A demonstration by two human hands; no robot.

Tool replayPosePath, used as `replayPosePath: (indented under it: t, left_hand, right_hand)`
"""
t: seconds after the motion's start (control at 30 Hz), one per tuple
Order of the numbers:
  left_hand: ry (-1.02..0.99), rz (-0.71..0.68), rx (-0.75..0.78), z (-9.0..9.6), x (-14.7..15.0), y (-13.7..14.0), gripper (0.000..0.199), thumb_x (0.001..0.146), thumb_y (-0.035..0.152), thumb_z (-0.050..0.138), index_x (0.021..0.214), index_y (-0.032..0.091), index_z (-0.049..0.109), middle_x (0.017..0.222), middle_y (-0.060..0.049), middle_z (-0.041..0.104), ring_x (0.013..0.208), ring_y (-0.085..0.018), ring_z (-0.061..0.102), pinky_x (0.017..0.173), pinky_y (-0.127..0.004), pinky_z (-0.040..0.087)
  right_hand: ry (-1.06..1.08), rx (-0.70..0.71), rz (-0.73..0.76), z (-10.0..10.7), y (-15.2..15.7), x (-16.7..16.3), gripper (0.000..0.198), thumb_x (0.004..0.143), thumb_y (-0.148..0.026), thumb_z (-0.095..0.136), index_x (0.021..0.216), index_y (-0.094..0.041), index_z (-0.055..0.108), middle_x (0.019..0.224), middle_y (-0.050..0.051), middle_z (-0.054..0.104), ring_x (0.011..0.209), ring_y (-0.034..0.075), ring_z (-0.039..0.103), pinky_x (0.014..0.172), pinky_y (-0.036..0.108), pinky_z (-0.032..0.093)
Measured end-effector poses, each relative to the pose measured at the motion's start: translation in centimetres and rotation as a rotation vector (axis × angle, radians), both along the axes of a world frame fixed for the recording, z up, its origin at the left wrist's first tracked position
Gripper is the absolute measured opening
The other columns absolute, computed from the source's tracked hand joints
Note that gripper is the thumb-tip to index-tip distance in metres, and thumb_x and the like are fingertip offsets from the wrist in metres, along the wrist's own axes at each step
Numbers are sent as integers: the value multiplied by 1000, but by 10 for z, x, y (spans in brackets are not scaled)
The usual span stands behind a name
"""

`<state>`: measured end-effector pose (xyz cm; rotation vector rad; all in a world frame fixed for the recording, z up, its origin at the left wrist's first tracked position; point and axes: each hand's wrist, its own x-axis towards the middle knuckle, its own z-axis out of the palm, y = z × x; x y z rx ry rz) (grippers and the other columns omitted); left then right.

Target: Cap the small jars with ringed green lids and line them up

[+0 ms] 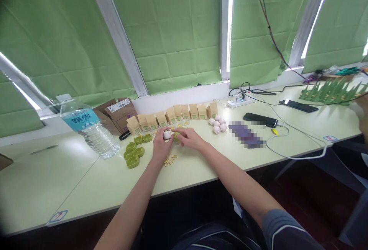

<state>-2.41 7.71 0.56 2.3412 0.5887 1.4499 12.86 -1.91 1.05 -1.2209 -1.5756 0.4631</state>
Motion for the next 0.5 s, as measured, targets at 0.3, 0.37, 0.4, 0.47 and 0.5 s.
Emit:
replayPosePath:
  t: [0.3, 0.37, 0.4, 0.47, 0.5]
  left_hand:
    - [24, 20, -203, 2, -2, -6, 47, 73, 45, 75, 110, 24, 55, 95, -3, 67, 74, -18, 61, 72, -29, 46]
    - [3, 0, -238, 3, -2, -9, 45, 72, 48, 76, 106, 24, 56, 87, -1, 66, 67, -16, 58, 68, -27, 44]
    - [-8, -15, -250, 3, -2, -10, 42, 74, 48, 74, 103, 24, 57, 84, 0, 65, 66, -15, 56, 66, -26, 43]
    - [-25, -30, -267, 5, -4, -12, 36, 79, 48, 69, 101, 23, 58, 81, 0, 63, 65, -15, 55, 66, -26, 42]
    - [-25, -31, -268, 5, -4, -12, 33, 82, 48, 66, 102, 23, 58, 81, 0, 63, 66, -15, 54, 66, -26, 42]
  right_hand:
    - [-17, 141, -129, -2, 1, -1, 40, 94, -31, 46, 130, -22, 61, 55, -5, 60, 49, 12, 51, 55, 23, 42]
    - [10, 125, -364, -4, 7, 5, 36, 92, -27, 46, 123, -23, 64, 63, -3, 64, 54, 14, 56, 58, 25, 45]
    - [34, 101, -466, -4, 12, 11, 35, 91, -26, 45, 121, -23, 64, 71, -1, 68, 58, 14, 58, 59, 25, 47]
    - [51, 26, -596, -4, 21, 26, 34, 90, -23, 45, 117, -24, 65, 96, 2, 72, 66, 15, 63, 64, 27, 50]
    - [22, -6, -630, -4, 27, 35, 34, 87, -21, 46, 115, -24, 66, 107, 4, 71, 73, 16, 65, 69, 28, 52]
